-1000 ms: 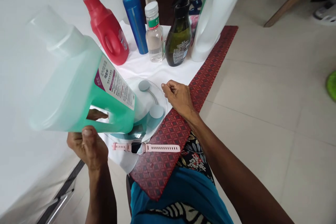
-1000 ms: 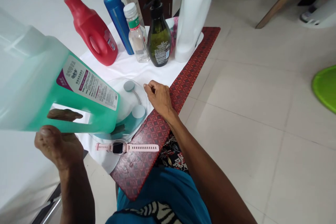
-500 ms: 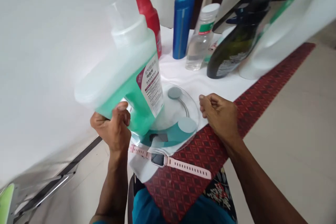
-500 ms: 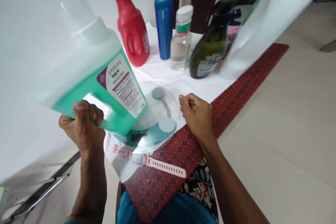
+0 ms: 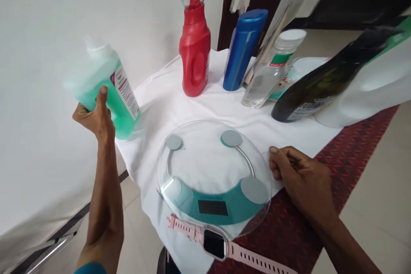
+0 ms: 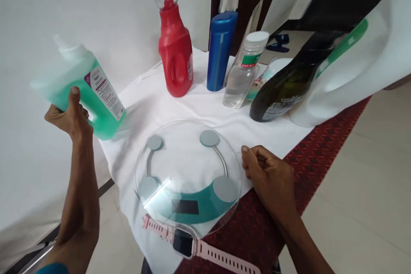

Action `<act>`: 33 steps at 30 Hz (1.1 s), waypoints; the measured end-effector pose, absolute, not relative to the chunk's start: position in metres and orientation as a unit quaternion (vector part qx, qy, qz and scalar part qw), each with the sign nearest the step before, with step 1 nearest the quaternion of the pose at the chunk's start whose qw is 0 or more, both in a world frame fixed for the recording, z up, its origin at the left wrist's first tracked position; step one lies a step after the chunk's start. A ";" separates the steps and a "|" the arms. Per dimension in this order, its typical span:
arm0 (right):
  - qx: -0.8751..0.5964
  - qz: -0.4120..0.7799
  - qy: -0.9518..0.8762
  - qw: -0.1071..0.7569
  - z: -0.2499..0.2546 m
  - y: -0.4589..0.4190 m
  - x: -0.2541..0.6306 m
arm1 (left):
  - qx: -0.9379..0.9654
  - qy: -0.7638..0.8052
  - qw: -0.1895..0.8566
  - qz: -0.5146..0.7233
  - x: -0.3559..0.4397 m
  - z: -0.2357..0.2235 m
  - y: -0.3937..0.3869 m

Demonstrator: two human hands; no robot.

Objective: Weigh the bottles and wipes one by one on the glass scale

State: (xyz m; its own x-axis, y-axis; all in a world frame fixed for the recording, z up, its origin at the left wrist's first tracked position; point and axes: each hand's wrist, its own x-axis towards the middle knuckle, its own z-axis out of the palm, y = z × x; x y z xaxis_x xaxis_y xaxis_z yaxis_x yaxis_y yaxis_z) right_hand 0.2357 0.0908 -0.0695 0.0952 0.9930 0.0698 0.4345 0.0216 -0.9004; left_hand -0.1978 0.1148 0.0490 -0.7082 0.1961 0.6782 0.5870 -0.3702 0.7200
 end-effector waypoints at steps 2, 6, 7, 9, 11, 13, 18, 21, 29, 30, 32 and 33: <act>-0.621 0.338 -0.580 0.406 -0.068 0.092 0.235 | -0.337 -0.556 0.147 -0.745 -0.222 0.039 0.124; -0.631 0.326 -0.579 0.399 -0.065 0.092 0.233 | -0.312 -0.538 0.183 -0.761 -0.263 0.028 0.140; -0.635 0.322 -0.578 0.400 -0.065 0.091 0.232 | -0.309 -0.537 0.193 -0.761 -0.273 0.027 0.145; -0.641 0.316 -0.576 0.398 -0.065 0.091 0.231 | -0.305 -0.544 0.208 -0.753 -0.293 0.026 0.156; -0.646 0.315 -0.574 0.393 -0.066 0.090 0.230 | -0.302 -0.555 0.218 -0.744 -0.311 0.026 0.167; -0.647 0.317 -0.573 0.391 -0.067 0.090 0.230 | -0.285 -0.572 0.230 -0.734 -0.327 0.027 0.178; -0.626 0.327 -0.577 0.409 -0.069 0.090 0.232 | -0.210 -0.632 0.250 -0.702 -0.349 0.030 0.185; -0.612 0.329 -0.583 0.421 -0.070 0.090 0.233 | -0.245 -0.664 0.200 -0.678 -0.346 0.025 0.168; -0.584 0.337 -0.592 0.441 -0.074 0.090 0.235 | -0.403 -0.600 0.366 -0.586 -0.252 0.011 0.135; -0.580 0.339 -0.593 0.444 -0.075 0.090 0.235 | -0.451 -0.592 0.328 -0.582 -0.232 0.012 0.141; -0.572 0.348 -0.594 0.447 -0.076 0.091 0.236 | -0.545 -0.594 0.211 -0.553 -0.191 0.013 0.161; -0.567 0.354 -0.593 0.449 -0.076 0.091 0.237 | -0.569 -0.592 0.164 -0.548 -0.170 0.015 0.173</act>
State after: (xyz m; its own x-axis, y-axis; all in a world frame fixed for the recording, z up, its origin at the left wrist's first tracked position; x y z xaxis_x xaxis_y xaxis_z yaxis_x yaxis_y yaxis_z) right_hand 0.2371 0.0908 -0.0762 0.0456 0.9902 0.1322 0.3549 0.1076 -0.9287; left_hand -0.1700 0.1728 0.0148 -0.3000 0.4936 0.8163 0.8519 -0.2465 0.4621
